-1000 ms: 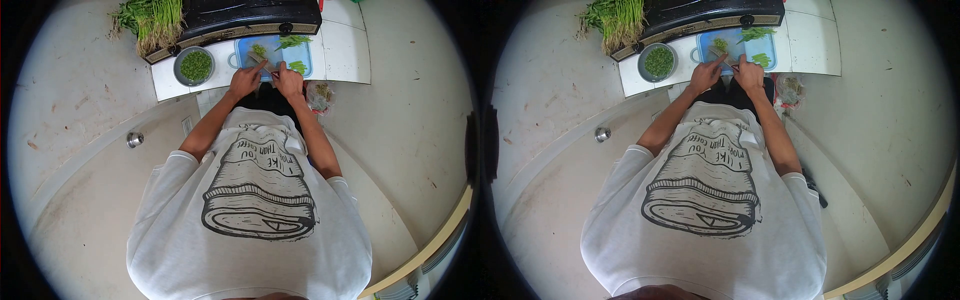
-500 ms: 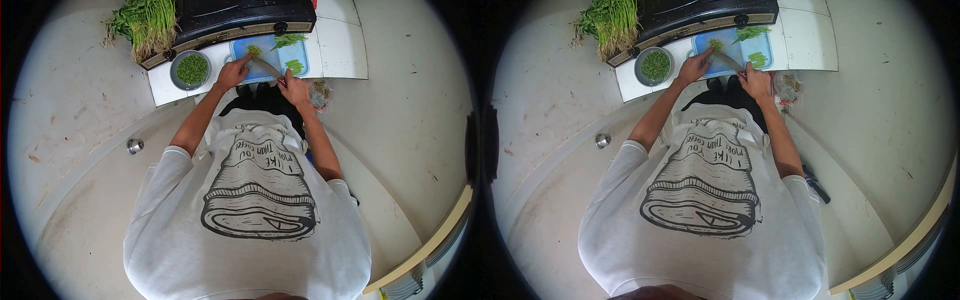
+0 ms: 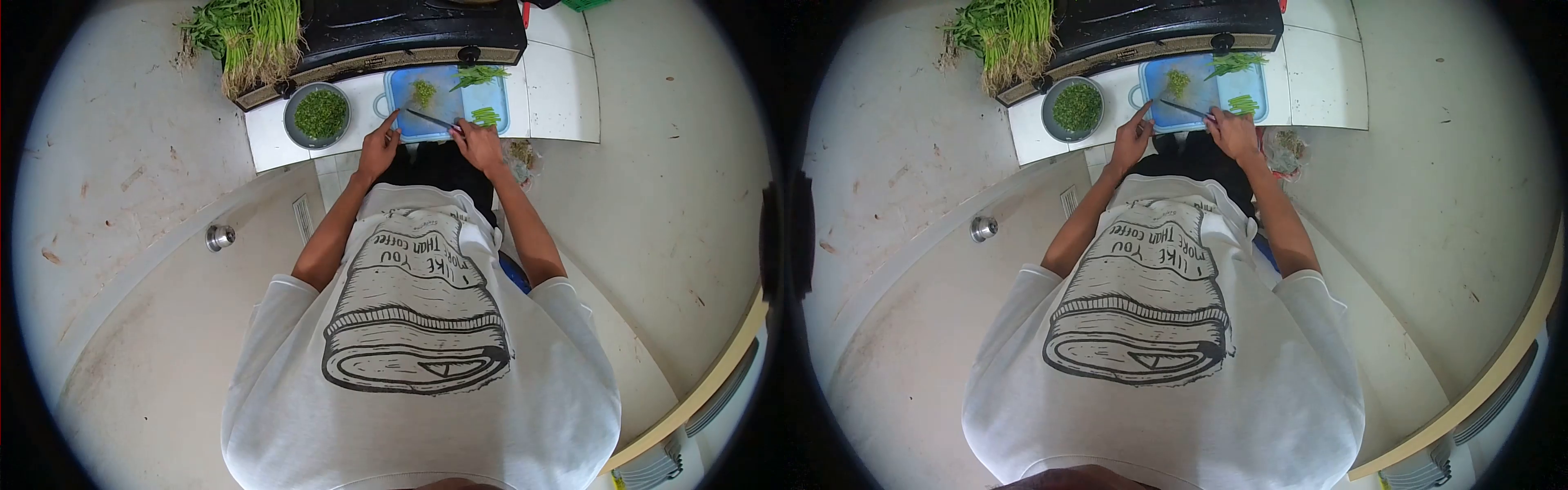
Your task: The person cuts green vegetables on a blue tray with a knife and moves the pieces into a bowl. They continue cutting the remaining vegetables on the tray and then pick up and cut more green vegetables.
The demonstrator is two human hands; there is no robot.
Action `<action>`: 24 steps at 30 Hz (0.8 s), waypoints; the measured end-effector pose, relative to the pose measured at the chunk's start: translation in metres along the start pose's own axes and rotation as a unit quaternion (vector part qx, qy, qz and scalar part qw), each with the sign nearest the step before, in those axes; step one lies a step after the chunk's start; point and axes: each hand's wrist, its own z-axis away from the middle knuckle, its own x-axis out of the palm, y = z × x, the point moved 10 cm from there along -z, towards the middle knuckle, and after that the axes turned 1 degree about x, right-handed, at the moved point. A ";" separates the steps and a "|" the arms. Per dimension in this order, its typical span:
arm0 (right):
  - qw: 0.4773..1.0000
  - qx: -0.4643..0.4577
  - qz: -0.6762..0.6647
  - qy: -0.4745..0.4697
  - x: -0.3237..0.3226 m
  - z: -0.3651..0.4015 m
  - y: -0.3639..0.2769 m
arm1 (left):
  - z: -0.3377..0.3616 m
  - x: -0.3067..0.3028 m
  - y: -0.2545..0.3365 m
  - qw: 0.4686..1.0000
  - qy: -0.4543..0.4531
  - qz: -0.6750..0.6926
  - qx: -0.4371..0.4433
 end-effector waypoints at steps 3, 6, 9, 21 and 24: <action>1.000 0.002 0.019 0.008 -0.005 -0.024 0.009 | 0.002 -0.002 -0.005 1.000 -0.009 0.006 -0.004; 1.000 0.008 0.026 0.007 -0.015 -0.040 0.010 | 0.000 -0.010 -0.010 1.000 -0.007 0.012 -0.007; 1.000 0.013 0.006 0.011 -0.017 -0.043 0.010 | 0.001 -0.018 -0.014 1.000 -0.001 0.016 -0.027; 0.999 0.013 -0.003 0.045 -0.005 -0.028 -0.003 | 0.003 -0.015 -0.032 0.997 0.025 0.059 -0.033; 0.999 0.022 0.008 0.037 -0.015 -0.041 0.004 | 0.001 -0.021 -0.030 0.996 0.049 0.068 -0.027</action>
